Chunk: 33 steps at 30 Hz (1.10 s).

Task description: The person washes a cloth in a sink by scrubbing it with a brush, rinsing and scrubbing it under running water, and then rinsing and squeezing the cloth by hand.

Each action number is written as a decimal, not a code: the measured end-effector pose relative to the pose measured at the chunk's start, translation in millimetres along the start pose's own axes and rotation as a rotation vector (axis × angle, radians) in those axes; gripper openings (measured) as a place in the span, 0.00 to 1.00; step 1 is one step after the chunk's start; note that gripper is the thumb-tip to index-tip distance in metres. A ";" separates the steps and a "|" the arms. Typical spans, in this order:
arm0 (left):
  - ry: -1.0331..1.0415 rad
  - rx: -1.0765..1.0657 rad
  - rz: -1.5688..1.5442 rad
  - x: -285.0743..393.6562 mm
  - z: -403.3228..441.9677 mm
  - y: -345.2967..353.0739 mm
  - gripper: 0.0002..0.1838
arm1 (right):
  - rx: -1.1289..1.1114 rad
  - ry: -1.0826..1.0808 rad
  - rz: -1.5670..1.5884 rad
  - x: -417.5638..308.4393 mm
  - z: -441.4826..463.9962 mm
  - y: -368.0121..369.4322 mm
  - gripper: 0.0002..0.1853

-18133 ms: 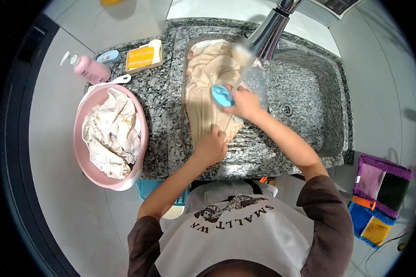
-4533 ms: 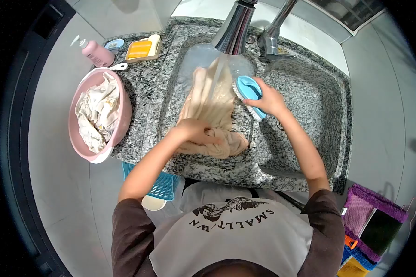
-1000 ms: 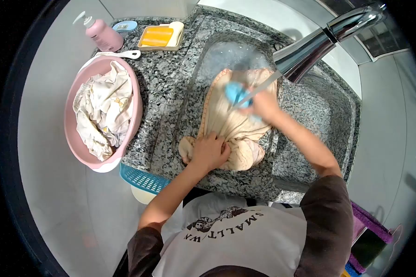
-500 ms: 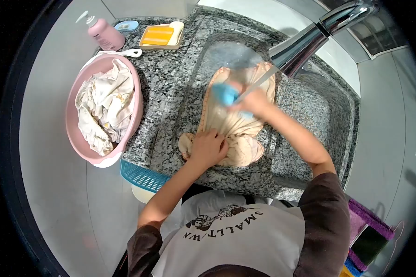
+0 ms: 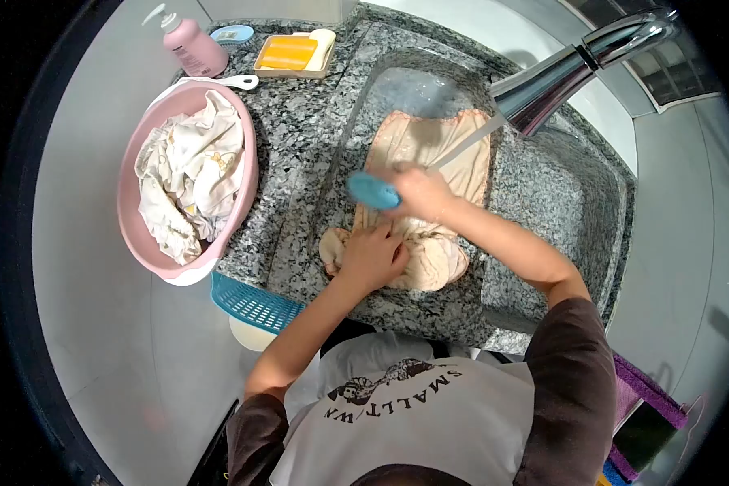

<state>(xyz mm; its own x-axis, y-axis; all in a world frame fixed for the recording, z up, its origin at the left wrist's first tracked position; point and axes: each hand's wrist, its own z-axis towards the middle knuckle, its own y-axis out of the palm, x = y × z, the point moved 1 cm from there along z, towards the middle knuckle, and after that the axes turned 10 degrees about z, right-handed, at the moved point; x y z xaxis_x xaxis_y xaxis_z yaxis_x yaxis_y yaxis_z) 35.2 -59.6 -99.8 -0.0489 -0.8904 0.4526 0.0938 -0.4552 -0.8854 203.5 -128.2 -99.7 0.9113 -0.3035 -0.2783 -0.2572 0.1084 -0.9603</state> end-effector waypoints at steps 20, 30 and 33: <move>-0.067 -0.220 0.011 2.4 6.6 -10.8 0.12 | 0.167 0.454 0.043 143.8 11.9 -16.8 0.37; 0.027 -0.314 0.081 -7.9 71.9 29.5 0.15 | -0.056 0.584 0.299 32.9 -49.5 -23.7 0.39; 0.056 -0.482 0.115 -13.5 59.1 15.5 0.14 | -0.032 0.537 0.381 9.7 -51.8 -25.8 0.40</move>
<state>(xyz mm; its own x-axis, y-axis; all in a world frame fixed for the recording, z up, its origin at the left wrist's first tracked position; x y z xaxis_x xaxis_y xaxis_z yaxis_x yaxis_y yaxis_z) 96.1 -54.6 -113.5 -0.1194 -0.9274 0.3544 -0.3683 -0.2902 -0.8833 202.3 -183.0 -78.7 0.4694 -0.6809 -0.5623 -0.5468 0.2758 -0.7905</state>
